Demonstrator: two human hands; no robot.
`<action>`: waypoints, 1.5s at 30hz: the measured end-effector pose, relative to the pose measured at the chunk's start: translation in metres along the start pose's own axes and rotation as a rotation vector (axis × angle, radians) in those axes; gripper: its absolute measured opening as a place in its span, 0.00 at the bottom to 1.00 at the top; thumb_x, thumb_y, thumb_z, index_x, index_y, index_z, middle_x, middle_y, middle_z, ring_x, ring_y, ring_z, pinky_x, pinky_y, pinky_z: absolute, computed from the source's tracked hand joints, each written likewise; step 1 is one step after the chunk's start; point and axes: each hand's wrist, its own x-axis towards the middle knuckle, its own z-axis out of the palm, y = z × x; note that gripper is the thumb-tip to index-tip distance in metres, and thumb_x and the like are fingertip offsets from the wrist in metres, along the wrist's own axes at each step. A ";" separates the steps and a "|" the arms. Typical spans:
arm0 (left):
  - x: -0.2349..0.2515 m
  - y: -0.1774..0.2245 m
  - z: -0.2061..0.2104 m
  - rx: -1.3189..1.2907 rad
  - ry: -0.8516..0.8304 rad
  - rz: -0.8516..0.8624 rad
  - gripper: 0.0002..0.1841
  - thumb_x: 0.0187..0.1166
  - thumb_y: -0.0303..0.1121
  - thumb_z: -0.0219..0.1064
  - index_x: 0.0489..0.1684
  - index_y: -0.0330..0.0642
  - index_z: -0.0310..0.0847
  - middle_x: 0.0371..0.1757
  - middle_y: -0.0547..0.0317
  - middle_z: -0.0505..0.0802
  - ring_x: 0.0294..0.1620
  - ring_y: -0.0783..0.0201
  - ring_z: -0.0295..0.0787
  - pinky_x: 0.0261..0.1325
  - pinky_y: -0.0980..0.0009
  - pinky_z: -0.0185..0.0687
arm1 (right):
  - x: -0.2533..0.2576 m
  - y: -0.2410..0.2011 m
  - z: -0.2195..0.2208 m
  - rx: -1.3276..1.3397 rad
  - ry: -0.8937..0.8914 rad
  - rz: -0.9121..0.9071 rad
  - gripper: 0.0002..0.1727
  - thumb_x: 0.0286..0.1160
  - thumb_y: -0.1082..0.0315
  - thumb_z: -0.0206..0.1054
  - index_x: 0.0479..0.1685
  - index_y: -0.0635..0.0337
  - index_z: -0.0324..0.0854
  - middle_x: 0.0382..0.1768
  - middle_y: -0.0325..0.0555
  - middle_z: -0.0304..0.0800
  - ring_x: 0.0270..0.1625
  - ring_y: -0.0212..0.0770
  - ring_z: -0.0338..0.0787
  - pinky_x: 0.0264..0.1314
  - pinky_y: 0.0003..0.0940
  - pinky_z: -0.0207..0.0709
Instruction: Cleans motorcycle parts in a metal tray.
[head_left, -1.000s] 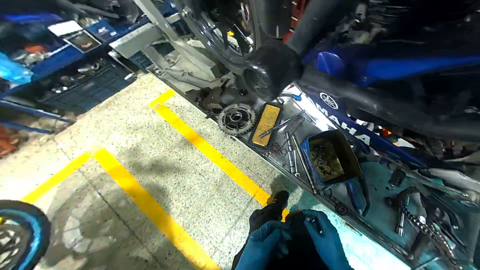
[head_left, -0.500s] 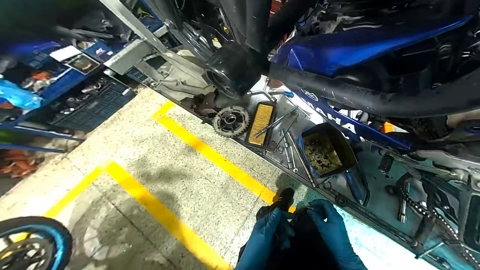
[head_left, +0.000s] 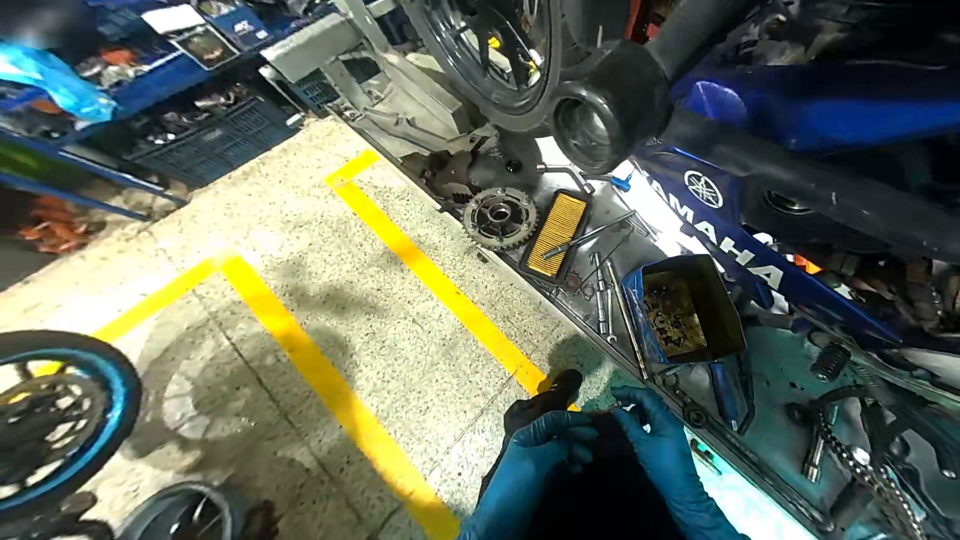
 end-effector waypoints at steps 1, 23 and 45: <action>0.001 -0.001 -0.002 -0.005 -0.004 0.012 0.18 0.81 0.21 0.53 0.63 0.33 0.84 0.57 0.47 0.94 0.48 0.58 0.93 0.49 0.64 0.89 | 0.001 -0.001 0.002 0.008 -0.008 -0.013 0.13 0.74 0.66 0.71 0.55 0.57 0.90 0.50 0.42 0.92 0.38 0.28 0.88 0.43 0.25 0.85; 0.005 0.000 -0.005 0.100 0.152 0.005 0.19 0.76 0.19 0.50 0.65 0.27 0.76 0.54 0.47 0.94 0.50 0.57 0.93 0.56 0.59 0.89 | 0.090 -0.010 0.049 -0.586 -0.241 -0.050 0.22 0.82 0.58 0.58 0.73 0.47 0.83 0.60 0.54 0.90 0.61 0.56 0.90 0.62 0.57 0.82; 0.084 0.011 0.125 0.519 -0.341 -0.173 0.37 0.96 0.50 0.26 0.66 0.27 0.78 0.53 0.48 0.94 0.53 0.57 0.94 0.56 0.57 0.92 | -0.113 -0.002 -0.097 0.113 0.176 0.769 0.22 0.86 0.65 0.59 0.73 0.66 0.81 0.76 0.63 0.80 0.81 0.56 0.77 0.86 0.48 0.64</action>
